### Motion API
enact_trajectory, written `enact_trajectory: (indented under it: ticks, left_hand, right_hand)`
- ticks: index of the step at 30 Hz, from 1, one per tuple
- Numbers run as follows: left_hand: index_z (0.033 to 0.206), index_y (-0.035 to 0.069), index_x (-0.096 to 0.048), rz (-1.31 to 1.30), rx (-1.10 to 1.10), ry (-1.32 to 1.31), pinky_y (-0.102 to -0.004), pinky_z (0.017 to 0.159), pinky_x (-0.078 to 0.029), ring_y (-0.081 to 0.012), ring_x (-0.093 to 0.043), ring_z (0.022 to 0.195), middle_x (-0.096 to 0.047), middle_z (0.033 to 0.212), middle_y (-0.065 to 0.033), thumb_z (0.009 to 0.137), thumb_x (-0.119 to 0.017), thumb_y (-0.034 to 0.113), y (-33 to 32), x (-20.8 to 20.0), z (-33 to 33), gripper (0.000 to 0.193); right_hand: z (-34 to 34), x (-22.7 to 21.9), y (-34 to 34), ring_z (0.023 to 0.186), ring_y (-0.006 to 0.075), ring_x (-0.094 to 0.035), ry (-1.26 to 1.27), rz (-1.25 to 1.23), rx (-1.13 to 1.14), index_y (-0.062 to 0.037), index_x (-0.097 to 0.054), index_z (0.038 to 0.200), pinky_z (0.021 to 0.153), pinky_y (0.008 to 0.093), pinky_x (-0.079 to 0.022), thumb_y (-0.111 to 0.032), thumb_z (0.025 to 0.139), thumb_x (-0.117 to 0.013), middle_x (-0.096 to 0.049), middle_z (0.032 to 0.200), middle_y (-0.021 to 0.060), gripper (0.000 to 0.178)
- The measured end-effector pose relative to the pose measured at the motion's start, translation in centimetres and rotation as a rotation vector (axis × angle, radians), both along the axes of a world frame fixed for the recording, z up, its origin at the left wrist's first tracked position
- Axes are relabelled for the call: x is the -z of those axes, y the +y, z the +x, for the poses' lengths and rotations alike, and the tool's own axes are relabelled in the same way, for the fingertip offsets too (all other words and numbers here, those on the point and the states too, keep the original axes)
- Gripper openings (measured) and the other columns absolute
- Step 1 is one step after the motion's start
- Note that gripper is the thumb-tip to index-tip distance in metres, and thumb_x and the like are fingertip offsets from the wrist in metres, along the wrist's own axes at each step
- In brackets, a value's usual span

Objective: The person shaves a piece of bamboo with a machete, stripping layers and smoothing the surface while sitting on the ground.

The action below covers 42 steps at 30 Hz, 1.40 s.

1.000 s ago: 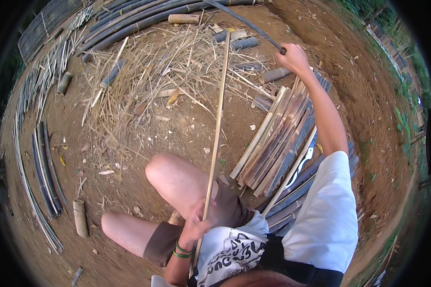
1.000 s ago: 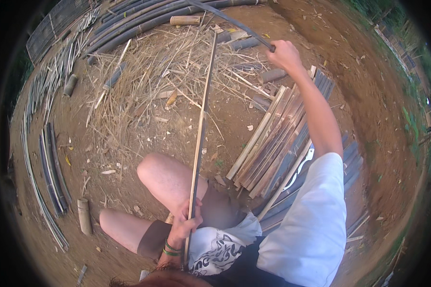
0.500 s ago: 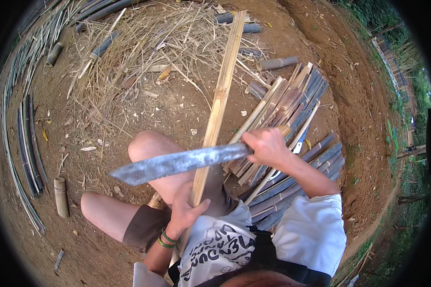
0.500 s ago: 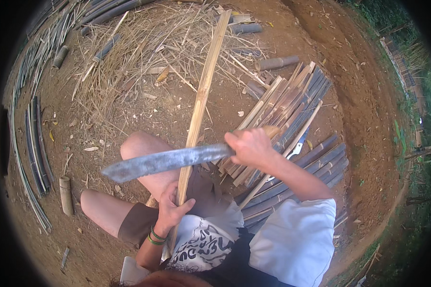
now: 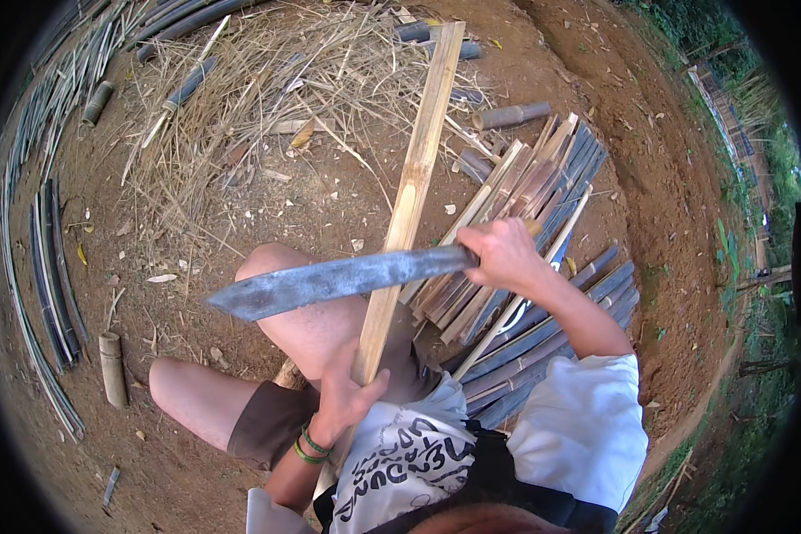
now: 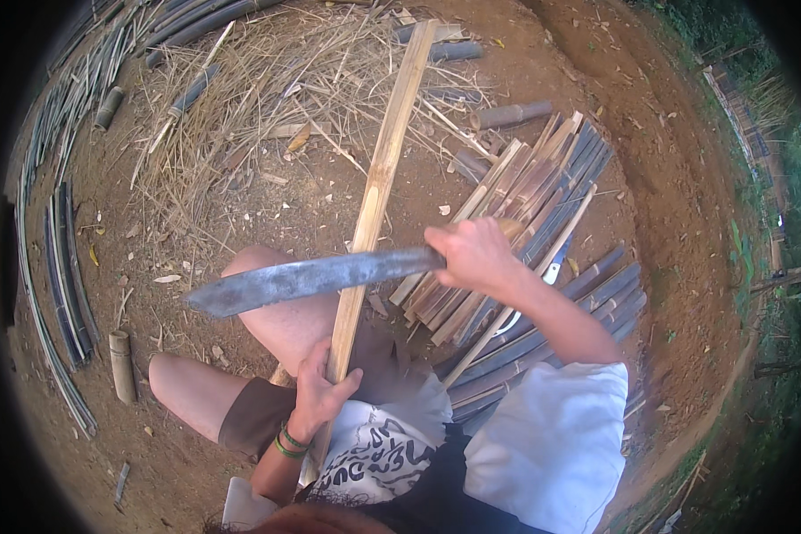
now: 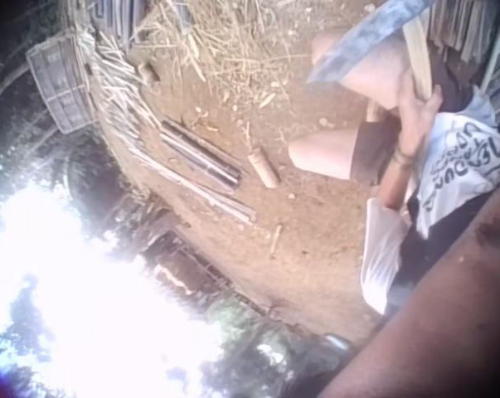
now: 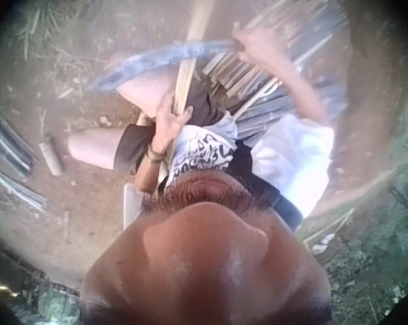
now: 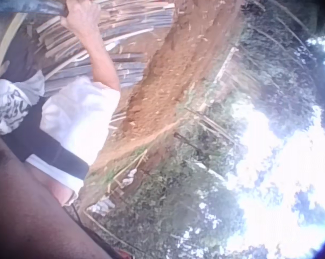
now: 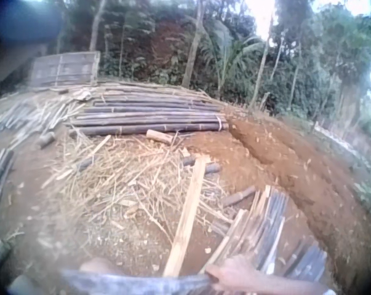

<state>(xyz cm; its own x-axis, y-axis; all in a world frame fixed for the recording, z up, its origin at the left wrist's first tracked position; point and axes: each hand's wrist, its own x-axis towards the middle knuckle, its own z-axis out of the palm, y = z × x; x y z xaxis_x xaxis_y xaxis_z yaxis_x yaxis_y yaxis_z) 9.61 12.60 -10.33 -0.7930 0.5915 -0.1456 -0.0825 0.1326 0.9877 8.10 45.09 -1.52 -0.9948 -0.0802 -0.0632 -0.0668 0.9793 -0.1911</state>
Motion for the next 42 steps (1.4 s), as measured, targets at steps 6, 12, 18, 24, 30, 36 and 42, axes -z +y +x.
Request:
enact_trajectory:
  ticks: [6,12,18,24,30,36,42]
  left_hand:
    - [0.128,-0.008,-0.052,-0.006,0.048,-0.051,-0.0285,0.088,-0.049,-0.0132,-0.060,0.099,-0.065,0.107,-0.0093,0.079,-0.071,-0.003,0.2,0.0,-0.8,0.053]
    - [0.129,-0.008,-0.051,-0.042,0.055,-0.010,-0.0280,0.089,-0.049,-0.0137,-0.060,0.100,-0.064,0.107,-0.0091,0.080,-0.070,-0.005,0.1,0.3,-0.6,0.053]
    - [0.130,-0.008,-0.050,0.008,0.041,-0.078,-0.0272,0.092,-0.047,-0.0136,-0.060,0.103,-0.064,0.110,-0.0099,0.079,-0.069,-0.004,0.2,0.4,-0.3,0.054]
    - [0.130,-0.007,-0.050,-0.023,0.064,-0.032,-0.0282,0.093,-0.047,-0.0141,-0.060,0.104,-0.064,0.110,-0.0100,0.078,-0.069,-0.004,-0.2,-0.2,0.1,0.055]
    - [0.123,-0.005,-0.055,0.032,-0.002,-0.058,-0.0371,0.088,-0.048,-0.0239,-0.060,0.096,-0.062,0.101,-0.0165,0.076,-0.073,0.010,0.2,0.5,0.4,0.052]
    - [0.122,-0.006,-0.056,0.024,0.027,-0.084,-0.0355,0.087,-0.048,-0.0205,-0.058,0.095,-0.060,0.100,-0.0132,0.077,-0.070,0.007,-0.1,-0.1,0.5,0.049]
    - [0.132,-0.008,-0.049,-0.022,0.126,-0.018,-0.0275,0.092,-0.046,-0.0136,-0.058,0.101,-0.062,0.110,-0.0082,0.078,-0.067,-0.005,-0.6,0.0,-0.1,0.058]
  right_hand:
    - [0.3,-0.3,-1.1,0.065,0.0362,-0.068,0.077,0.048,0.023,-0.0083,-0.060,0.083,0.060,0.0500,-0.053,-0.017,0.067,-0.074,-0.066,0.070,0.0101,0.023]
    - [-0.4,-0.2,1.0,0.063,0.0346,-0.068,0.162,0.096,0.070,-0.0088,-0.062,0.083,0.058,0.0481,-0.054,-0.017,0.069,-0.072,-0.066,0.068,0.0112,0.019]
    - [0.4,0.2,-0.1,0.053,0.0320,-0.064,0.225,0.060,0.071,-0.0096,-0.059,0.074,0.054,0.0454,-0.053,-0.016,0.067,-0.072,-0.062,0.061,0.0098,0.016]
    - [-1.6,-0.5,3.1,0.055,0.0317,-0.065,0.245,0.105,0.170,-0.0082,-0.061,0.076,0.056,0.0452,-0.054,-0.015,0.068,-0.072,-0.064,0.063,0.0108,0.015]
    - [-1.8,-1.1,3.9,0.060,0.0326,-0.068,0.184,0.081,0.146,-0.0074,-0.067,0.082,0.061,0.0461,-0.056,-0.014,0.069,-0.070,-0.068,0.067,0.0130,0.015]
    - [-3.5,-1.6,5.2,0.060,0.0305,-0.068,0.167,-0.011,0.283,-0.0074,-0.065,0.078,0.059,0.0458,-0.056,-0.013,0.070,-0.069,-0.066,0.062,0.0125,0.010]
    - [-3.0,-1.1,3.8,0.058,0.0327,-0.067,0.073,0.068,0.095,-0.0091,-0.066,0.079,0.059,0.0456,-0.055,-0.016,0.070,-0.071,-0.064,0.061,0.0125,0.012]
